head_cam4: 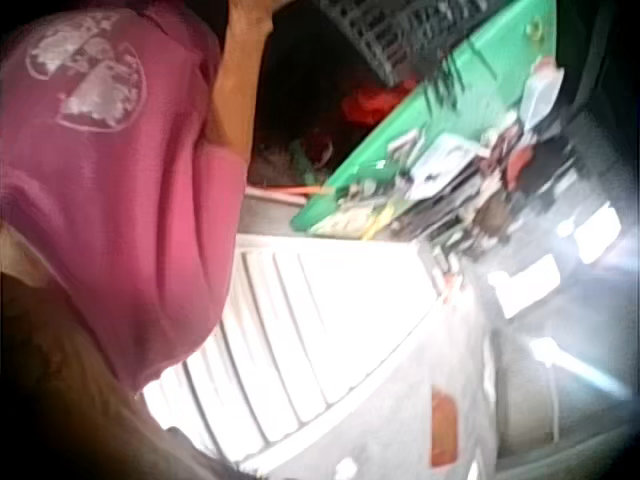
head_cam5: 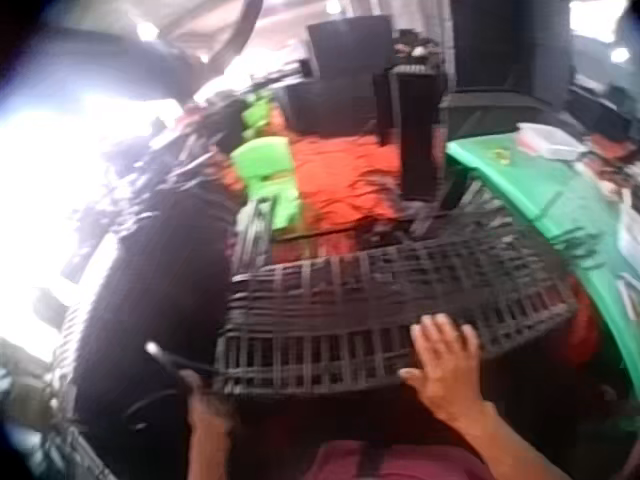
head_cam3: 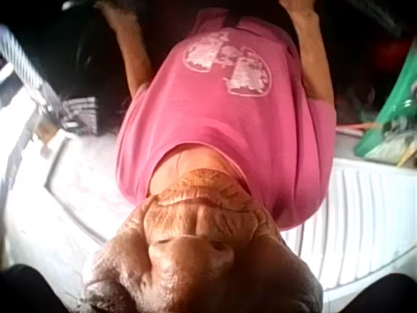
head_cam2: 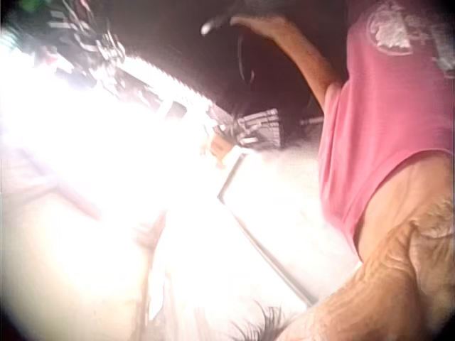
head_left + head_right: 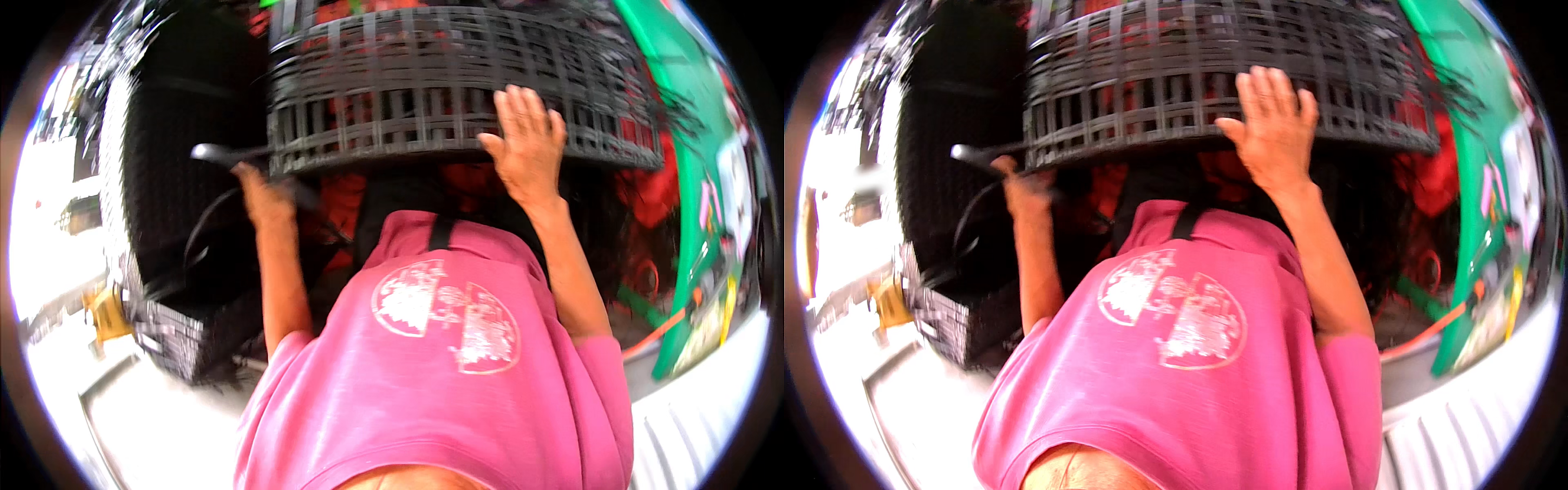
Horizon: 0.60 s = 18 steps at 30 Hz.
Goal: The person weaves black flexible strips through a dark plastic or bamboo furniture frame, pulling the strips tight and positioning them along the edges.
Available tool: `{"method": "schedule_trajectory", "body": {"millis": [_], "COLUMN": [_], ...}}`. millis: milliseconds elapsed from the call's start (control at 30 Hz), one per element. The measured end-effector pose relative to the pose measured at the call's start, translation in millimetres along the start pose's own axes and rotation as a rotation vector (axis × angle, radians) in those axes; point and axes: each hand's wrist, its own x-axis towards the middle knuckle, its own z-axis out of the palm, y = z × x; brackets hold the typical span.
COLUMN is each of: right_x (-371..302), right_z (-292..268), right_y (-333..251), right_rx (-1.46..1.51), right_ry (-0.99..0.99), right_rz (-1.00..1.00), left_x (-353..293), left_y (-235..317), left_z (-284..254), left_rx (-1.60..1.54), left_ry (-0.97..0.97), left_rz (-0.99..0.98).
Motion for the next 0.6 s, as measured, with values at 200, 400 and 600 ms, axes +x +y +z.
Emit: {"method": "schedule_trajectory", "body": {"millis": [200,400,600], "right_x": [-3.7,-3.0,-3.4], "right_z": [11.8,12.6,13.8], "right_y": [-2.3,4.7,3.8], "right_rx": [-0.005,-0.031,-0.04], "right_ry": [-0.054,-0.043,-0.06], "right_rz": [-0.014,-0.004,-0.013], "left_x": [-37.7,-41.1,-26.7], "left_y": [-26.6,-8.7,9.9], "left_z": [17.3,25.5,42.5], "left_rx": [-0.223,0.111,0.193], "left_ry": [-0.035,-0.29,-0.135], "left_rz": [-0.417,0.098,0.201]}}
